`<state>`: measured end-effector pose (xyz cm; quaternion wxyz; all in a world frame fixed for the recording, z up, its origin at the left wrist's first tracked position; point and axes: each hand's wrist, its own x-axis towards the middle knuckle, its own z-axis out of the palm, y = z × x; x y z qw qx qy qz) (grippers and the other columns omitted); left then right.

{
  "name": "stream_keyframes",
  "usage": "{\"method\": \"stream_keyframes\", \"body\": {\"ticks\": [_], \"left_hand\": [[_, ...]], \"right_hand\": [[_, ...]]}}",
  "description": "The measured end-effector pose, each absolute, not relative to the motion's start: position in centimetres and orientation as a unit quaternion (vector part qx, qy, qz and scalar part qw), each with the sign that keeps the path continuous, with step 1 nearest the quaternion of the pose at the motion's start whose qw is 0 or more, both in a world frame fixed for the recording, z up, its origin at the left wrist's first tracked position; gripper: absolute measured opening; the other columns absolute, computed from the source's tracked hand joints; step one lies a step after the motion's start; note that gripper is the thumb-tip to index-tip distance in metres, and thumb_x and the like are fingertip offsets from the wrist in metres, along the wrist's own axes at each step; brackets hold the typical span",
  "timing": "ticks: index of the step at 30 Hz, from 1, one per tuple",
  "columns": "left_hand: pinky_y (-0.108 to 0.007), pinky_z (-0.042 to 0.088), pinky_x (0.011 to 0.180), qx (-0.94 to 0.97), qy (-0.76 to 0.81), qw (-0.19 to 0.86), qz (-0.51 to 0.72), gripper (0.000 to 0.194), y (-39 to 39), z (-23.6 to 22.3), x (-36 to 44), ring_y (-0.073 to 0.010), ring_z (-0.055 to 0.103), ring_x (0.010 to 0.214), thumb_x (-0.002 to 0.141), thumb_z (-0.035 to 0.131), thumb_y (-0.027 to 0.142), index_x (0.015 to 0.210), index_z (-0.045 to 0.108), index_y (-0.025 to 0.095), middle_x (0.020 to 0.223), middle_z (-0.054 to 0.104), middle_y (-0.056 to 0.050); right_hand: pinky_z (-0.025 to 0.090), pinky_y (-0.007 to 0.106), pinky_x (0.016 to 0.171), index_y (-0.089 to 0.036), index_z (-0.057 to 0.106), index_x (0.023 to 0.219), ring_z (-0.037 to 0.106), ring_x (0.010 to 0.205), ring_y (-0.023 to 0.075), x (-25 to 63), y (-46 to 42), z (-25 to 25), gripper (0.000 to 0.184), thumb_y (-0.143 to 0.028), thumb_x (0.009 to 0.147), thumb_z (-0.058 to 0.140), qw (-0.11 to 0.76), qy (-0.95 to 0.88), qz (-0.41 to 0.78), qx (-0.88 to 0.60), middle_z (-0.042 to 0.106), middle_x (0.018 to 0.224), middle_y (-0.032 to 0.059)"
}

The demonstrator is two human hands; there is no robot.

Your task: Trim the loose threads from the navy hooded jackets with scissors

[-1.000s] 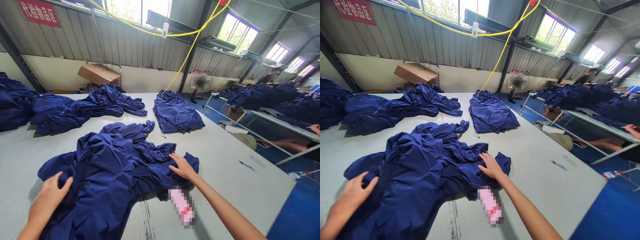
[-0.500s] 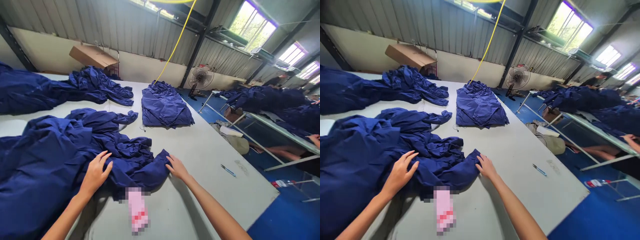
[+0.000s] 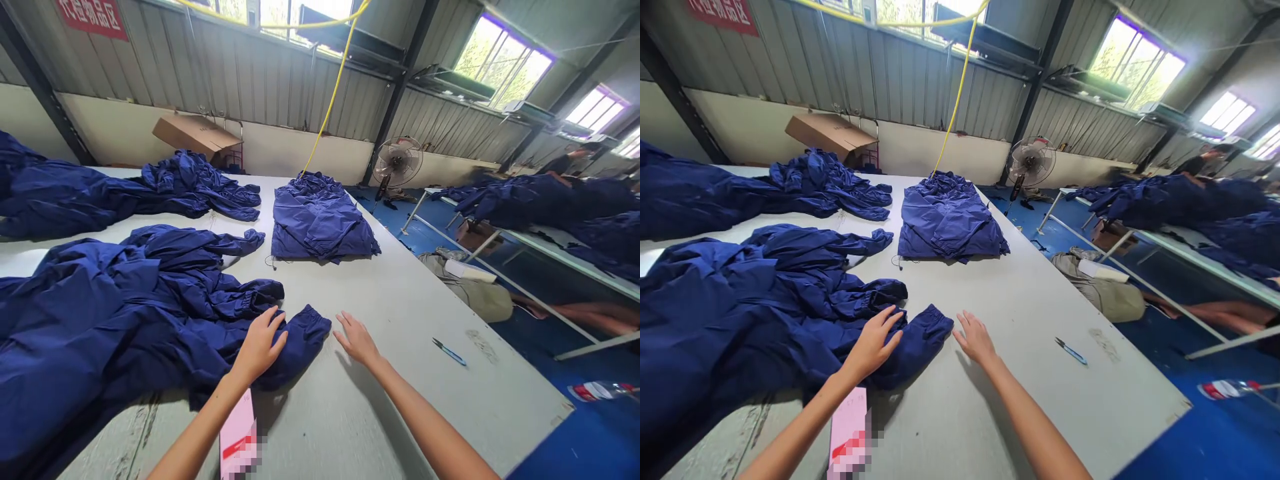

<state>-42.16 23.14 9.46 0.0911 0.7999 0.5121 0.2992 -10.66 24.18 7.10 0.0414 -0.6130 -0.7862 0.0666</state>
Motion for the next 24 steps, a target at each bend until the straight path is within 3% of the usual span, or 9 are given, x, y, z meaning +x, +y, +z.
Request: {"method": "stream_keyframes", "body": {"ticks": [7, 13, 20, 24], "left_hand": [[-0.049, 0.044, 0.110, 0.814, 0.507, 0.125, 0.256, 0.043, 19.1, 5.1, -35.6, -0.0309, 0.051, 0.134, 0.094, 0.049, 0.032, 0.133, 0.059, 0.018, 0.145, 0.054, -0.016], [-0.053, 0.038, 0.114, 0.784, 0.552, 0.105, 0.264, 0.043, 20.1, 0.5, -27.3, -0.0317, 0.049, 0.136, 0.095, 0.047, 0.030, 0.134, 0.058, 0.015, 0.144, 0.055, -0.018], [-0.049, 0.039, 0.115, 0.779, 0.523, 0.117, 0.326, 0.042, 22.2, -3.5, -21.7, -0.0242, 0.053, 0.133, 0.101, 0.037, 0.027, 0.138, 0.054, 0.019, 0.142, 0.058, -0.011], [-0.048, 0.041, 0.114, 0.771, 0.537, 0.101, 0.328, 0.041, 22.0, -4.2, -22.2, -0.0231, 0.056, 0.130, 0.101, 0.037, 0.027, 0.138, 0.054, 0.018, 0.140, 0.060, -0.011]], "right_hand": [[0.032, 0.048, 0.114, -0.015, 0.048, 0.145, 0.040, 0.142, 0.0296, -10.9, 22.2, 4.3, 0.054, -0.040, 0.097, 0.045, 0.033, -0.786, 0.097, -0.609, 0.042, 0.154, 0.0188], [0.016, 0.049, 0.121, -0.021, 0.037, 0.153, 0.019, 0.151, 0.0267, -9.4, 21.9, 0.5, 0.059, -0.042, 0.097, 0.044, 0.066, -0.806, 0.119, -0.576, 0.026, 0.163, 0.0108], [0.024, 0.040, 0.121, -0.011, 0.039, 0.150, 0.032, 0.147, 0.0201, -7.7, 22.1, -2.2, 0.064, -0.013, 0.086, 0.043, 0.139, -0.824, 0.121, -0.535, 0.046, 0.153, 0.0110], [0.027, 0.043, 0.121, -0.010, 0.038, 0.151, 0.036, 0.145, 0.0202, -7.7, 22.1, -3.1, 0.065, -0.008, 0.086, 0.039, 0.187, -0.822, 0.117, -0.525, 0.047, 0.152, 0.0117]]}}
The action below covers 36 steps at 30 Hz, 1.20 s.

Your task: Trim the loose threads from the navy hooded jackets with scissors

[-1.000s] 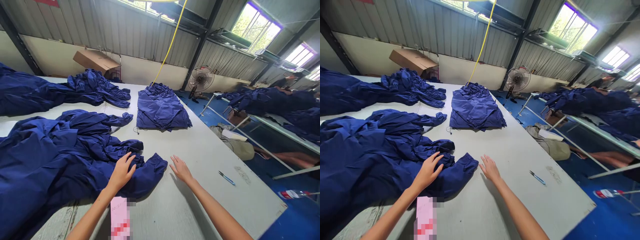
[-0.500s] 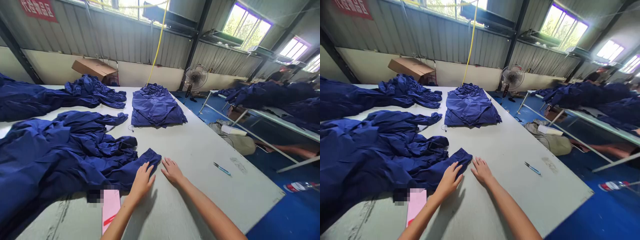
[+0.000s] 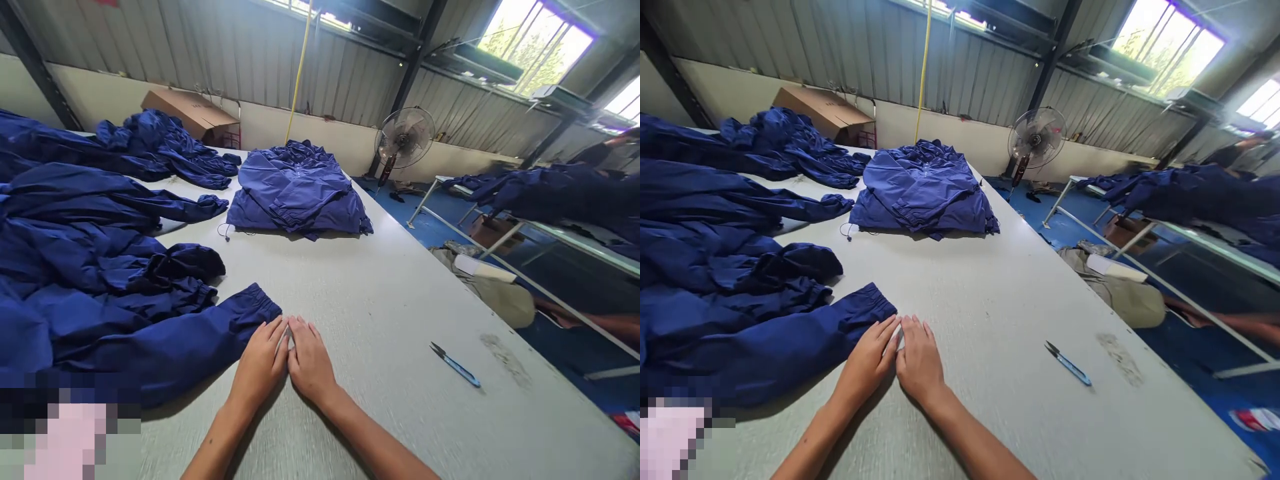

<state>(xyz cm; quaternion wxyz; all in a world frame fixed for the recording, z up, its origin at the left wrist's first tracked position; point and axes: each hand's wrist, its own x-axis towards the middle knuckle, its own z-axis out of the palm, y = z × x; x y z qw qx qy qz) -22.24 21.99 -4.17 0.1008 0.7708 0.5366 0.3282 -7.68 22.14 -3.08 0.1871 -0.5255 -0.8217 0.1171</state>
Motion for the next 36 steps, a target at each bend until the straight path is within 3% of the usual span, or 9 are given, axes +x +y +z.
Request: {"method": "stream_keyframes", "body": {"ticks": [8, 14, 19, 25, 29, 36], "left_hand": [[-0.049, 0.040, 0.115, 0.781, 0.542, 0.046, 0.306, 0.041, 22.0, -3.8, -22.0, -0.0234, 0.056, 0.130, 0.101, 0.037, 0.029, 0.136, 0.056, 0.019, 0.140, 0.061, -0.011], [-0.042, 0.043, 0.110, 0.789, 0.555, 0.014, 0.263, 0.036, 21.3, -2.8, -21.9, -0.0231, 0.062, 0.120, 0.100, 0.037, 0.023, 0.125, 0.063, 0.017, 0.130, 0.067, -0.011], [-0.035, 0.048, 0.095, 0.775, 0.586, -0.016, 0.239, 0.033, 20.4, -1.4, -21.7, -0.0231, 0.067, 0.102, 0.099, 0.037, 0.023, 0.106, 0.068, 0.017, 0.109, 0.074, -0.010], [-0.031, 0.044, 0.070, 0.751, 0.632, -0.028, 0.189, 0.044, 20.9, -1.3, -21.6, -0.0238, 0.070, 0.077, 0.100, 0.034, 0.032, 0.078, 0.069, 0.017, 0.081, 0.075, -0.011], [-0.030, 0.038, 0.062, 0.747, 0.648, -0.022, 0.147, 0.048, 20.8, -1.3, -21.6, -0.0257, 0.072, 0.073, 0.100, 0.034, 0.034, 0.074, 0.071, 0.018, 0.080, 0.077, -0.013], [-0.029, 0.038, 0.064, 0.740, 0.663, -0.008, 0.119, 0.050, 20.7, -0.8, -21.5, -0.0249, 0.073, 0.079, 0.100, 0.033, 0.037, 0.077, 0.075, 0.020, 0.086, 0.079, -0.012]], "right_hand": [[0.030, 0.044, 0.120, -0.009, 0.045, 0.146, 0.040, 0.142, 0.0225, -7.8, 22.4, -3.7, 0.061, -0.011, 0.086, 0.042, 0.213, -0.818, 0.108, -0.524, 0.050, 0.149, 0.0134], [0.030, 0.041, 0.117, -0.011, 0.055, 0.137, 0.045, 0.137, 0.0240, -8.0, 22.4, -2.7, 0.047, -0.017, 0.092, 0.043, 0.207, -0.824, 0.091, -0.519, 0.055, 0.144, 0.0159], [0.031, 0.045, 0.113, -0.012, 0.060, 0.129, 0.047, 0.135, 0.0277, -8.3, 22.0, -2.1, 0.039, -0.017, 0.094, 0.043, 0.196, -0.836, 0.057, -0.509, 0.056, 0.141, 0.0196], [0.032, 0.046, 0.112, -0.013, 0.063, 0.124, 0.048, 0.133, 0.0297, -8.4, 22.0, -2.3, 0.036, -0.016, 0.092, 0.047, 0.189, -0.842, 0.034, -0.505, 0.056, 0.139, 0.0204], [0.031, 0.046, 0.112, -0.013, 0.063, 0.123, 0.046, 0.135, 0.0302, -8.5, 22.0, -2.3, 0.035, -0.018, 0.093, 0.046, 0.187, -0.839, 0.037, -0.509, 0.056, 0.140, 0.0202], [0.029, 0.045, 0.113, -0.013, 0.063, 0.123, 0.045, 0.135, 0.0298, -8.6, 22.0, -2.2, 0.035, -0.020, 0.093, 0.046, 0.184, -0.839, 0.044, -0.510, 0.055, 0.140, 0.0203]]}}
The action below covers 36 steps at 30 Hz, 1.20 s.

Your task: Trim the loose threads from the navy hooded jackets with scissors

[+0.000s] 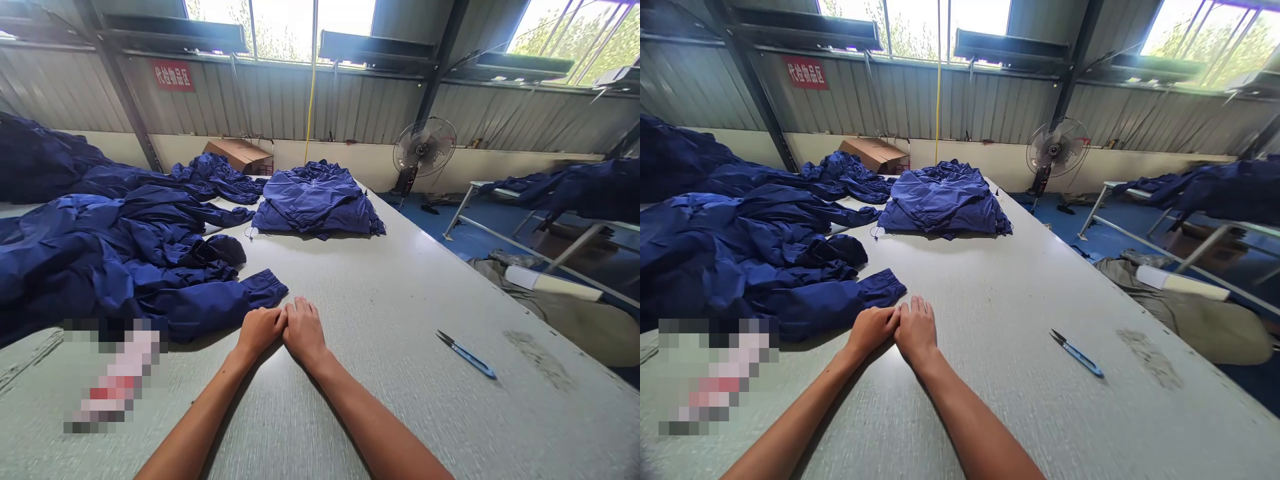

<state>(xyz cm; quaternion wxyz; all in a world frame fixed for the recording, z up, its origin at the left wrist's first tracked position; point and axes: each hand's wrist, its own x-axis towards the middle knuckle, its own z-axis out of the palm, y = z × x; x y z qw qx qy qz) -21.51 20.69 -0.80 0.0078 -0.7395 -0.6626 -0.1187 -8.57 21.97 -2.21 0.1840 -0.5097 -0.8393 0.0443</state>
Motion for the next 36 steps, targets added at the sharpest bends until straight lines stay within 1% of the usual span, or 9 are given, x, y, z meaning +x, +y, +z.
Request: {"method": "stream_keyframes", "body": {"ticks": [10, 17, 22, 25, 27, 29, 31, 34, 36], "left_hand": [[-0.029, 0.037, 0.063, -0.735, -0.669, -0.003, -0.113, 0.051, 20.7, -0.7, -21.6, -0.0251, 0.073, 0.078, 0.099, 0.034, 0.038, 0.078, 0.076, 0.020, 0.086, 0.079, -0.012], [-0.029, 0.038, 0.063, -0.739, -0.663, -0.008, -0.119, 0.051, 21.0, -1.4, -21.9, -0.0246, 0.072, 0.076, 0.099, 0.033, 0.038, 0.077, 0.075, 0.019, 0.084, 0.078, -0.012], [-0.030, 0.042, 0.065, -0.750, -0.648, -0.006, -0.130, 0.047, 19.9, -0.5, -21.1, -0.0241, 0.071, 0.074, 0.100, 0.033, 0.031, 0.079, 0.072, 0.017, 0.081, 0.076, -0.013], [-0.033, 0.047, 0.078, -0.765, -0.625, 0.008, -0.153, 0.036, 16.8, -0.2, -20.8, -0.0249, 0.069, 0.088, 0.098, 0.036, 0.026, 0.091, 0.070, 0.017, 0.092, 0.074, -0.013], [-0.035, 0.047, 0.090, -0.776, -0.608, 0.016, -0.170, 0.030, 13.7, -0.7, -20.9, -0.0248, 0.066, 0.101, 0.097, 0.040, 0.025, 0.104, 0.068, 0.018, 0.105, 0.072, -0.012], [-0.038, 0.044, 0.101, -0.779, -0.599, 0.019, -0.183, 0.032, 10.2, -1.6, -21.2, -0.0248, 0.061, 0.116, 0.096, 0.042, 0.025, 0.117, 0.065, 0.019, 0.122, 0.067, -0.012], [-0.042, 0.040, 0.108, -0.772, -0.605, 0.021, -0.192, 0.036, 7.1, -2.5, -21.5, -0.0266, 0.055, 0.128, 0.097, 0.042, 0.025, 0.126, 0.061, 0.019, 0.136, 0.061, -0.013], [-0.048, 0.038, 0.111, -0.753, -0.626, 0.019, -0.203, 0.040, 4.2, -3.2, -21.7, -0.0293, 0.052, 0.133, 0.097, 0.041, 0.023, 0.130, 0.061, 0.016, 0.141, 0.059, -0.015], [-0.047, 0.039, 0.111, -0.743, -0.636, 0.016, -0.210, 0.040, 3.5, -3.1, -21.6, -0.0288, 0.054, 0.131, 0.096, 0.041, 0.022, 0.129, 0.062, 0.016, 0.140, 0.060, -0.014]], "right_hand": [[0.028, 0.048, 0.112, -0.012, 0.061, 0.125, 0.043, 0.136, 0.0306, -8.6, 21.9, -2.2, 0.036, -0.019, 0.095, 0.041, 0.183, -0.841, 0.044, -0.508, 0.053, 0.143, 0.0213], [0.028, 0.046, 0.114, -0.013, 0.061, 0.126, 0.043, 0.138, 0.0300, -8.7, 21.9, -2.6, 0.036, -0.022, 0.097, 0.041, 0.177, -0.839, 0.041, -0.513, 0.053, 0.144, 0.0197], [0.032, 0.046, 0.114, -0.011, 0.060, 0.128, 0.044, 0.138, 0.0289, -8.5, 21.5, -1.6, 0.036, -0.021, 0.099, 0.042, 0.167, -0.837, 0.045, -0.518, 0.052, 0.144, 0.0204], [0.039, 0.046, 0.110, -0.014, 0.060, 0.127, 0.049, 0.133, 0.0272, -7.2, 20.5, -0.9, 0.032, -0.023, 0.098, 0.050, 0.161, -0.852, 0.043, -0.496, 0.055, 0.142, 0.0168], [0.045, 0.048, 0.104, -0.017, 0.060, 0.126, 0.056, 0.125, 0.0263, -5.8, 19.0, -0.9, 0.031, -0.029, 0.097, 0.057, 0.162, -0.860, 0.035, -0.482, 0.058, 0.137, 0.0122], [0.051, 0.049, 0.097, -0.018, 0.059, 0.126, 0.060, 0.116, 0.0253, -4.3, 16.9, -1.2, 0.034, -0.034, 0.096, 0.061, 0.170, -0.860, 0.022, -0.480, 0.059, 0.133, 0.0099], [0.053, 0.048, 0.094, -0.018, 0.058, 0.127, 0.061, 0.112, 0.0245, -3.1, 14.5, -1.7, 0.035, -0.035, 0.096, 0.061, 0.181, -0.853, 0.010, -0.489, 0.059, 0.131, 0.0098], [0.053, 0.047, 0.093, -0.018, 0.058, 0.127, 0.061, 0.112, 0.0243, -2.2, 11.6, -2.0, 0.035, -0.034, 0.096, 0.061, 0.192, -0.842, -0.004, -0.505, 0.059, 0.131, 0.0098], [0.053, 0.047, 0.093, -0.018, 0.058, 0.126, 0.062, 0.111, 0.0240, -2.2, 10.7, -1.8, 0.034, -0.034, 0.096, 0.061, 0.194, -0.838, -0.010, -0.510, 0.059, 0.130, 0.0097]]}}
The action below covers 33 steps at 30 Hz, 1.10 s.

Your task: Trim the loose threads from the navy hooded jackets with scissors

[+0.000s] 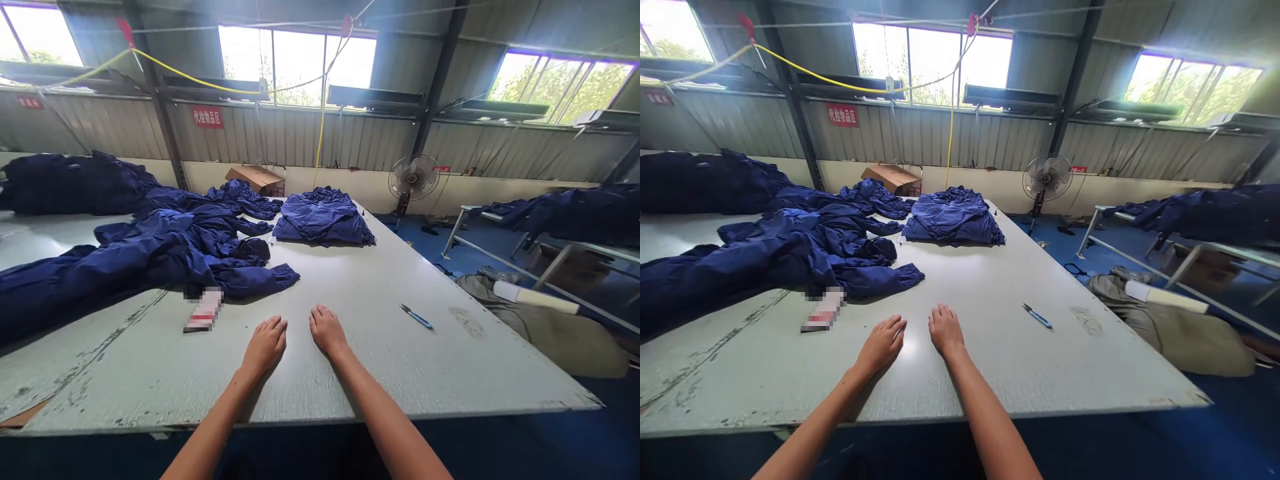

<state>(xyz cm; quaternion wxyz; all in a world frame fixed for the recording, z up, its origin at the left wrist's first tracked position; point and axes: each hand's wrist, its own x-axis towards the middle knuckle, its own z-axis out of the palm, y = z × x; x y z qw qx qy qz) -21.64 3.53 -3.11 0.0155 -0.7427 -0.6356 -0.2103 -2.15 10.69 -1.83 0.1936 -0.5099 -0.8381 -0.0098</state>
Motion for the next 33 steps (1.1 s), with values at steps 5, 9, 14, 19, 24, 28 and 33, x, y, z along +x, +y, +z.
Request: {"method": "stream_keyframes", "body": {"ticks": [5, 9, 14, 19, 24, 28, 33], "left_hand": [[-0.044, 0.039, 0.112, -0.732, -0.643, 0.007, -0.226, 0.041, 3.7, -2.6, -21.5, -0.0263, 0.055, 0.131, 0.094, 0.043, 0.020, 0.129, 0.064, 0.018, 0.140, 0.061, -0.012], [-0.041, 0.039, 0.113, -0.726, -0.649, 0.001, -0.229, 0.040, 3.6, -2.6, -21.4, -0.0248, 0.055, 0.131, 0.094, 0.043, 0.019, 0.128, 0.065, 0.018, 0.139, 0.061, -0.011], [-0.042, 0.037, 0.115, -0.725, -0.651, -0.004, -0.227, 0.040, 3.6, -2.7, -21.4, -0.0252, 0.054, 0.132, 0.093, 0.044, 0.018, 0.128, 0.064, 0.018, 0.140, 0.061, -0.011], [-0.044, 0.037, 0.114, -0.731, -0.645, -0.008, -0.224, 0.040, 3.6, -2.7, -21.4, -0.0272, 0.053, 0.132, 0.094, 0.043, 0.018, 0.128, 0.063, 0.014, 0.141, 0.060, -0.013], [-0.045, 0.035, 0.115, -0.730, -0.644, -0.009, -0.230, 0.040, 3.7, -2.9, -21.4, -0.0269, 0.052, 0.134, 0.093, 0.044, 0.016, 0.128, 0.063, 0.015, 0.141, 0.059, -0.013], [-0.046, 0.035, 0.116, -0.726, -0.644, -0.012, -0.242, 0.039, 3.7, -3.0, -21.3, -0.0266, 0.051, 0.134, 0.093, 0.044, 0.016, 0.127, 0.063, 0.016, 0.141, 0.059, -0.013], [-0.047, 0.038, 0.114, -0.713, -0.648, -0.009, -0.268, 0.038, 3.7, -3.1, -21.3, -0.0261, 0.056, 0.129, 0.091, 0.045, 0.013, 0.122, 0.065, 0.019, 0.136, 0.063, -0.012]], "right_hand": [[0.053, 0.047, 0.094, -0.019, 0.059, 0.126, 0.061, 0.112, 0.0242, -2.2, 10.6, -1.3, 0.034, -0.034, 0.096, 0.060, 0.192, -0.837, -0.015, -0.511, 0.059, 0.131, 0.0098], [0.051, 0.049, 0.096, -0.019, 0.058, 0.127, 0.060, 0.115, 0.0251, -2.0, 10.8, -1.3, 0.035, -0.035, 0.096, 0.060, 0.189, -0.840, -0.007, -0.508, 0.058, 0.133, 0.0101], [0.053, 0.047, 0.094, -0.019, 0.059, 0.126, 0.061, 0.112, 0.0240, -1.9, 10.7, -1.5, 0.034, -0.035, 0.096, 0.060, 0.192, -0.839, 0.004, -0.510, 0.059, 0.131, 0.0098], [0.053, 0.047, 0.094, -0.019, 0.059, 0.126, 0.061, 0.112, 0.0240, -2.1, 10.7, -1.4, 0.034, -0.034, 0.096, 0.060, 0.190, -0.835, 0.009, -0.517, 0.059, 0.131, 0.0098], [0.043, 0.049, 0.107, -0.018, 0.060, 0.127, 0.054, 0.127, 0.0261, -2.2, 10.3, -1.2, 0.031, -0.031, 0.098, 0.056, 0.176, -0.834, 0.019, -0.523, 0.056, 0.139, 0.0118], [0.039, 0.046, 0.111, -0.016, 0.061, 0.126, 0.051, 0.131, 0.0253, -2.1, 10.2, -0.6, 0.030, -0.028, 0.100, 0.052, 0.161, -0.833, 0.027, -0.528, 0.057, 0.139, 0.0129], [0.053, 0.046, 0.092, -0.018, 0.060, 0.124, 0.063, 0.107, 0.0229, -5.9, 13.5, 2.3, 0.034, -0.037, 0.096, 0.060, 0.148, -0.838, 0.042, -0.523, 0.062, 0.125, 0.0091]]}}
